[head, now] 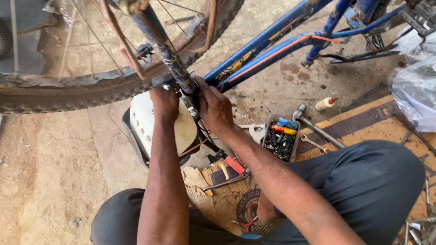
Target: The person is repairing a bicycle's rear brake assembly. They use a wrench to tighten bolts on the brake caliper and adjust the brake cable tension. The person also uses pliers to manipulate the cable and a screwdriver to adjust the brake arm. The task involves repeated tightening and adjustment of the brake components.
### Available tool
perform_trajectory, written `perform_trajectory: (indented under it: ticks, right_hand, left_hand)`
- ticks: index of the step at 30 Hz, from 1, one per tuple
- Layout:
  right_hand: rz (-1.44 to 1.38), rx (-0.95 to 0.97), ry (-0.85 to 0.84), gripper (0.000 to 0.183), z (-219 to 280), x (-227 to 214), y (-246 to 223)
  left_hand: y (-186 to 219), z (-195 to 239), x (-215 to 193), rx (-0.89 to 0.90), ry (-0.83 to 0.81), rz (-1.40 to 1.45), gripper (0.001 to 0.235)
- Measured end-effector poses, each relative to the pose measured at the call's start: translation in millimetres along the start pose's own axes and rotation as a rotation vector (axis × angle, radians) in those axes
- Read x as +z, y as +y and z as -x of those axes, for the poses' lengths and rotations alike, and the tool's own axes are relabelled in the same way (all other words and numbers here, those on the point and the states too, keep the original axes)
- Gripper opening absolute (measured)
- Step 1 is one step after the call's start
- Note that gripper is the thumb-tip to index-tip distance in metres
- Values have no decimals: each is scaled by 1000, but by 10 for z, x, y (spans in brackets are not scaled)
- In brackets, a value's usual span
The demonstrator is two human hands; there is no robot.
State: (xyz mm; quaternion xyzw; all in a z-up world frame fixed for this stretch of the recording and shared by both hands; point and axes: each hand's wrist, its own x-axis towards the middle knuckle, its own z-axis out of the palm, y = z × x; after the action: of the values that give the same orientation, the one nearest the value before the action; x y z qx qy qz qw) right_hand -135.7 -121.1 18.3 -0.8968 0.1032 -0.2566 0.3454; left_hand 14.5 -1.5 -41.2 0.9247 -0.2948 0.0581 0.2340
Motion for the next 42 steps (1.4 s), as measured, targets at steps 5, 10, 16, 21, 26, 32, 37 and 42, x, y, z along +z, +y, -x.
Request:
perform_trajectory:
  ticks: [5,10,16,21,26,32,37,42]
  right_hand:
    - [116,-249,-163,28,-388,-330,5]
    - [89,-317,-129,17,-482,-782,29]
    - [5,-82,-66,42,-141,-380,-51]
    - [44,-310,100,59,-169,-172,82]
    - [278,-423,37,69,-206,-242,214]
    - [414,-406,-24,58,-187,-327,95]
    - [300,-138,-427,23,-552,-568,-220]
    - [-82,79,-534,16,-680,-969,-326]
  left_hand:
    - [-104,-39,128,-294,83,490,38]
    - [-65,8,63,40,90,216,34]
    - [18,66,-24,-378,77,799,29]
    - [16,57,-61,93,170,78,37]
    - [-30,62,2,-80,74,159,34]
    - [-82,52,65,-140,-40,92,28]
    - [-119,-34,147,3,42,-154,30]
    - [-146,2,224,21,21,-114,40]
